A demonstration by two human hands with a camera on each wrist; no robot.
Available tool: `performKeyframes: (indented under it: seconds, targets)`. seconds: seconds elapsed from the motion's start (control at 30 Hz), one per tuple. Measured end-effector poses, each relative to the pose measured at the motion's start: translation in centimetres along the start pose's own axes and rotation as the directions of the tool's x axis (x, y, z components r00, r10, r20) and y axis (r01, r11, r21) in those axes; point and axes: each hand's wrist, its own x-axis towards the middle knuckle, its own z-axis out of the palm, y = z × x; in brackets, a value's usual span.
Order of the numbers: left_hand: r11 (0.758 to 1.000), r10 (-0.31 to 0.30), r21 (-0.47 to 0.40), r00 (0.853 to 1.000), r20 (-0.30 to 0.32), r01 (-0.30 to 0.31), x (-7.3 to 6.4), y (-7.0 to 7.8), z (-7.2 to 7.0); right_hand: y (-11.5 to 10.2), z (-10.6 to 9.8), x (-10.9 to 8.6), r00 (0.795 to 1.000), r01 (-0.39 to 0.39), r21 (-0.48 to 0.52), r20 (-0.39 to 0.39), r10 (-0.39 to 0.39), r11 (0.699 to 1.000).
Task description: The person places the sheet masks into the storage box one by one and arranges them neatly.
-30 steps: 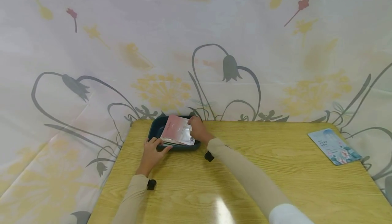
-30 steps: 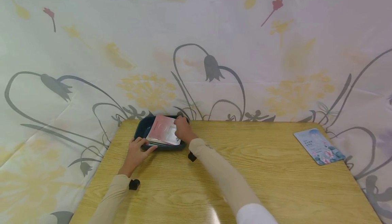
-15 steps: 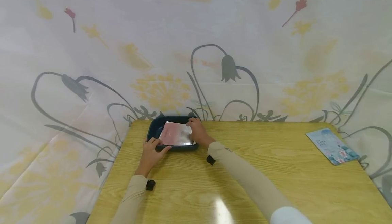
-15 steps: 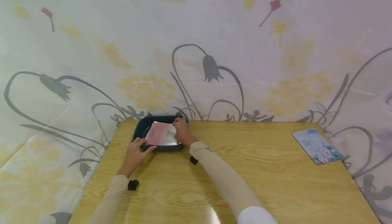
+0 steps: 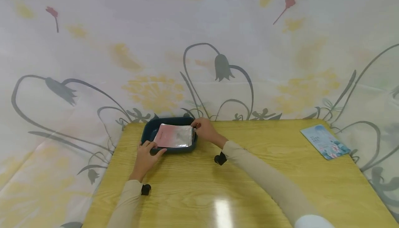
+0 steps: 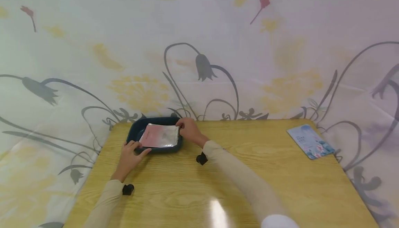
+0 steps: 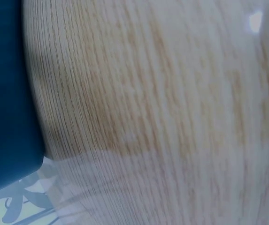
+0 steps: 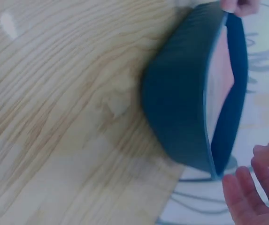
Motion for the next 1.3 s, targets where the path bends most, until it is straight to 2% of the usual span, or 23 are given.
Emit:
performKeyframes:
  seconds: [0.2, 0.37, 0.53, 0.93, 1.3]
  targets:
    - [1.0, 0.012, -0.009, 1.0, -0.018, -0.012, 0.0, 0.1, -0.1, 0.4, -2.7, -1.6, 0.997, -0.073, 0.036, -0.012, 0.074, 0.997]
    - [1.0, 0.02, 0.003, 1.0, -0.012, -0.02, 0.1, 0.0, 0.1, 1.1, -4.9, -3.4, 0.996, -0.09, 0.028, -0.024, 0.09, 0.996]
    - [1.0, 0.009, 0.002, 1.0, -0.006, -0.009, 0.0, 0.1, 0.1, 1.4, -7.0, -5.3, 0.993, -0.116, 0.077, -0.017, 0.117, 0.99]
    - [1.0, 0.003, -0.01, 1.0, 0.011, -0.003, 0.0, 0.2, -0.1, 2.9, -12.1, -10.3, 0.976, -0.193, 0.181, -0.067, 0.208, 0.964]
    - [0.999, 0.018, 0.029, 1.0, 0.017, -0.019, 0.2, 0.6, -0.3, 4.3, -16.3, -14.3, 0.958, -0.249, 0.177, -0.098, 0.269, 0.952]
